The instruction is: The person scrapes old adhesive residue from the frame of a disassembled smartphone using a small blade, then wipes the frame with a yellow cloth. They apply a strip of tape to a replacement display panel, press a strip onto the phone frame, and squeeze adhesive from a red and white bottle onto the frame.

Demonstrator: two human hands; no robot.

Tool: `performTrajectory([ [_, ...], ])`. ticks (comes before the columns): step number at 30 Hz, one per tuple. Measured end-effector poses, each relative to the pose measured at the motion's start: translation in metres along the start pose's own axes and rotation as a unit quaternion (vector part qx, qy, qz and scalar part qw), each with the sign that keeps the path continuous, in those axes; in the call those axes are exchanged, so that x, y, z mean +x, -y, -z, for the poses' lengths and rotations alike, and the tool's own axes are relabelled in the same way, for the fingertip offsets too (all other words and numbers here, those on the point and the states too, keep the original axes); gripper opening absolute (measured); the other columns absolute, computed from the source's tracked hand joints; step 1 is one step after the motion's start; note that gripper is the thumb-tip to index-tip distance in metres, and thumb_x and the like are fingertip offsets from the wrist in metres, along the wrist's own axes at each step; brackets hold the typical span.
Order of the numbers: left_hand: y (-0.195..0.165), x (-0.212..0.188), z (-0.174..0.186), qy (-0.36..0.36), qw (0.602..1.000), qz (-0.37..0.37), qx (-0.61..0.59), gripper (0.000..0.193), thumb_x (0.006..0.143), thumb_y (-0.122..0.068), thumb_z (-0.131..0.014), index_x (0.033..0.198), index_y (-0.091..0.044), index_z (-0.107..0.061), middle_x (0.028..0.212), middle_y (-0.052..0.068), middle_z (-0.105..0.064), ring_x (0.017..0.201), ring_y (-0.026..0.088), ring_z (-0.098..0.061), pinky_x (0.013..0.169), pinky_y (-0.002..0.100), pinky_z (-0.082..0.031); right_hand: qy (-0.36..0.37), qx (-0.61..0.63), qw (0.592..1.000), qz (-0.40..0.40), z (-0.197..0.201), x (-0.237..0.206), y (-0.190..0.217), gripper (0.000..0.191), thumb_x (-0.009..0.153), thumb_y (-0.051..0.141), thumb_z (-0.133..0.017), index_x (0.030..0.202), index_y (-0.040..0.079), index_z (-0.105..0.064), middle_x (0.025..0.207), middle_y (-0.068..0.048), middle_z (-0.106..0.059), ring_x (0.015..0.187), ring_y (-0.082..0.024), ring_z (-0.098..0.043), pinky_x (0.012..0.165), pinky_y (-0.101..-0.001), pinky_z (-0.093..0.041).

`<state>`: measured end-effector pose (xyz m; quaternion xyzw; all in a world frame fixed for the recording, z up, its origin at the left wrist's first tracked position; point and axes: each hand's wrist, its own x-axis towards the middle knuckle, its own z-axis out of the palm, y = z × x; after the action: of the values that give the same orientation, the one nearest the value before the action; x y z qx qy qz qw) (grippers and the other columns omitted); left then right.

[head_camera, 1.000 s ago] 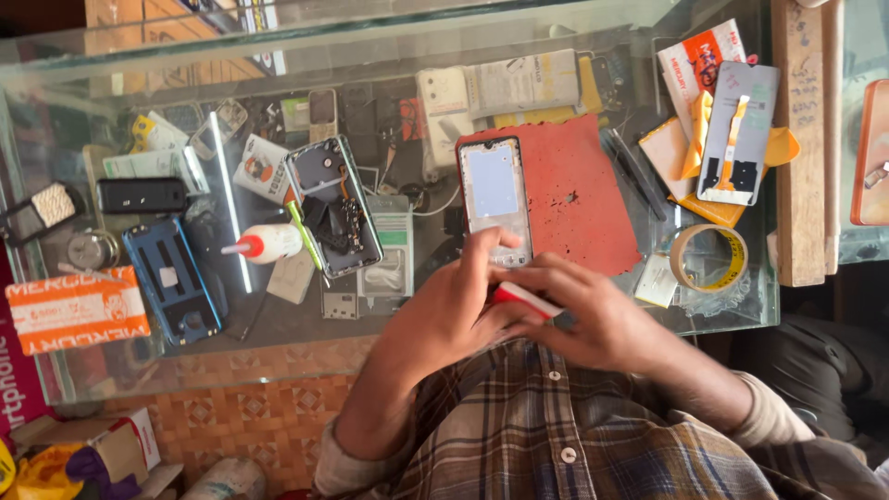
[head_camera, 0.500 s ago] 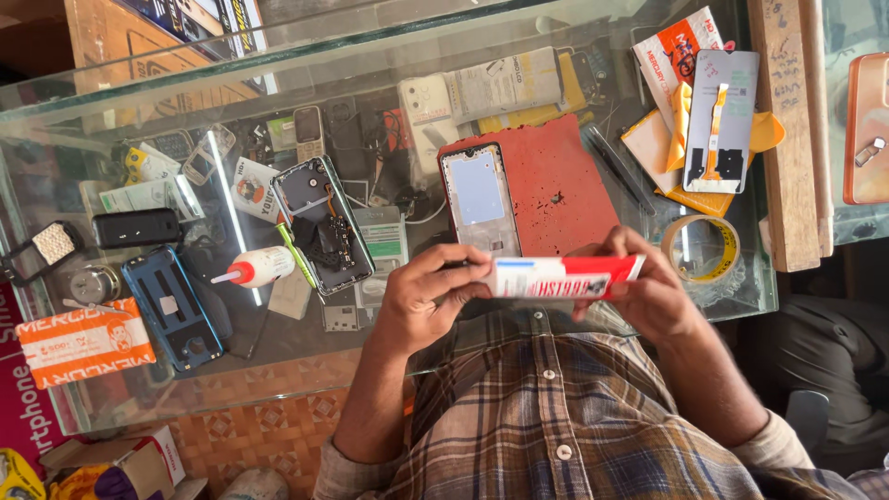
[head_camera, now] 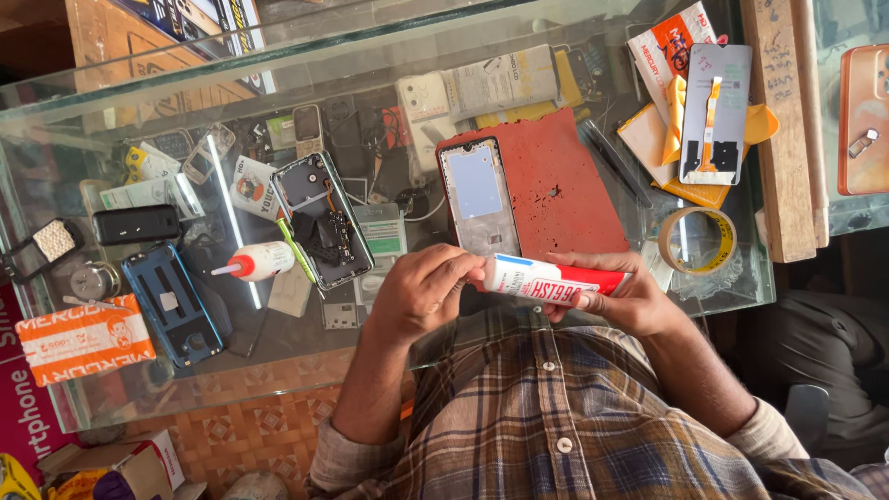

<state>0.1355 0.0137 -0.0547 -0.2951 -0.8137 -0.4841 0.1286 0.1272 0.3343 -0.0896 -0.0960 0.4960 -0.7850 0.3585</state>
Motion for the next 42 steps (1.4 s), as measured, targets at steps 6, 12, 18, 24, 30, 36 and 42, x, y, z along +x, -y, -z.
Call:
performTrajectory([
  [6, -0.001, 0.005, 0.004, 0.001, 0.998, -0.045, 0.042, 0.044, 0.077, 0.011, -0.073, 0.12, 0.003, -0.064, 0.106, 0.008, -0.063, 0.088, 0.026, -0.07, 0.071, 0.037, -0.058, -0.021, 0.089, 0.996, -0.001, 0.0, 0.001, 0.005, 0.065, 0.095, 0.01, -0.072, 0.146, -0.018, -0.044, 0.108, -0.031, -0.073, 0.094, -0.033, -0.075, 0.08, -0.0471, -0.063],
  [12, 0.021, -0.011, -0.009, -0.007, 0.998, -0.031, 0.056, 0.029, 0.075, 0.005, -0.07, 0.1, -0.003, -0.06, 0.092, 0.005, -0.059, 0.075, 0.025, -0.065, 0.062, 0.038, -0.052, -0.014, -0.003, 1.0, -0.001, -0.006, 0.006, 0.013, 0.062, 0.094, 0.007, -0.073, 0.147, -0.016, -0.049, 0.107, -0.029, -0.075, 0.094, -0.03, -0.076, 0.085, -0.0424, -0.063],
  [18, 0.021, -0.018, -0.023, -0.018, 0.977, 0.183, -0.111, 0.014, 0.103, -0.013, -0.062, 0.096, -0.003, -0.056, 0.085, 0.006, -0.058, 0.061, 0.015, -0.055, 0.055, 0.031, -0.044, -0.035, -0.172, 0.983, 0.046, -0.015, 0.006, 0.027, 0.054, 0.091, 0.0, -0.072, 0.141, -0.01, -0.056, 0.116, -0.025, -0.076, 0.1, -0.024, -0.078, 0.09, -0.0361, -0.063],
  [24, 0.02, -0.015, -0.031, -0.072, 0.976, 0.15, -0.138, 0.022, 0.111, -0.023, -0.059, 0.106, -0.002, -0.058, 0.094, 0.004, -0.061, 0.076, 0.012, -0.057, 0.065, 0.029, -0.048, -0.048, -0.187, 0.979, 0.057, -0.02, 0.011, 0.031, 0.055, 0.091, 0.001, -0.071, 0.142, -0.01, -0.055, 0.115, -0.023, -0.076, 0.101, -0.023, -0.078, 0.09, -0.0354, -0.063],
  [30, 0.042, -0.016, -0.025, -0.171, 0.892, 0.403, -0.115, 0.039, 0.108, -0.028, -0.062, 0.076, -0.006, -0.065, 0.059, 0.004, -0.048, 0.057, 0.017, -0.046, 0.054, 0.036, -0.034, -0.076, -0.133, 0.987, 0.045, -0.018, 0.013, 0.02, 0.057, 0.093, 0.006, -0.072, 0.143, -0.013, -0.052, 0.114, -0.026, -0.075, 0.099, -0.026, -0.077, 0.089, -0.0384, -0.063],
  [36, 0.063, -0.005, 0.011, -0.114, 0.881, 0.331, 0.32, 0.037, 0.101, -0.036, -0.069, 0.079, -0.008, -0.06, 0.078, 0.005, -0.062, 0.071, 0.033, -0.065, 0.059, 0.046, -0.048, -0.167, 0.054, 0.981, 0.085, 0.005, 0.02, 0.01, 0.067, 0.093, 0.016, -0.076, 0.145, -0.014, -0.049, 0.112, -0.028, -0.071, 0.094, -0.034, -0.076, 0.084, -0.0465, -0.063],
  [42, 0.046, 0.018, 0.002, -0.163, 0.882, 0.276, 0.344, 0.052, 0.1, -0.049, -0.071, 0.12, -0.004, -0.056, 0.107, 0.014, -0.06, 0.099, 0.035, -0.065, 0.08, 0.047, -0.053, -0.228, 0.107, 0.959, 0.132, 0.019, 0.023, 0.0, 0.067, 0.09, 0.016, -0.078, 0.143, -0.014, -0.049, 0.126, -0.024, -0.066, 0.11, -0.032, -0.07, 0.1, -0.0451, -0.058],
])
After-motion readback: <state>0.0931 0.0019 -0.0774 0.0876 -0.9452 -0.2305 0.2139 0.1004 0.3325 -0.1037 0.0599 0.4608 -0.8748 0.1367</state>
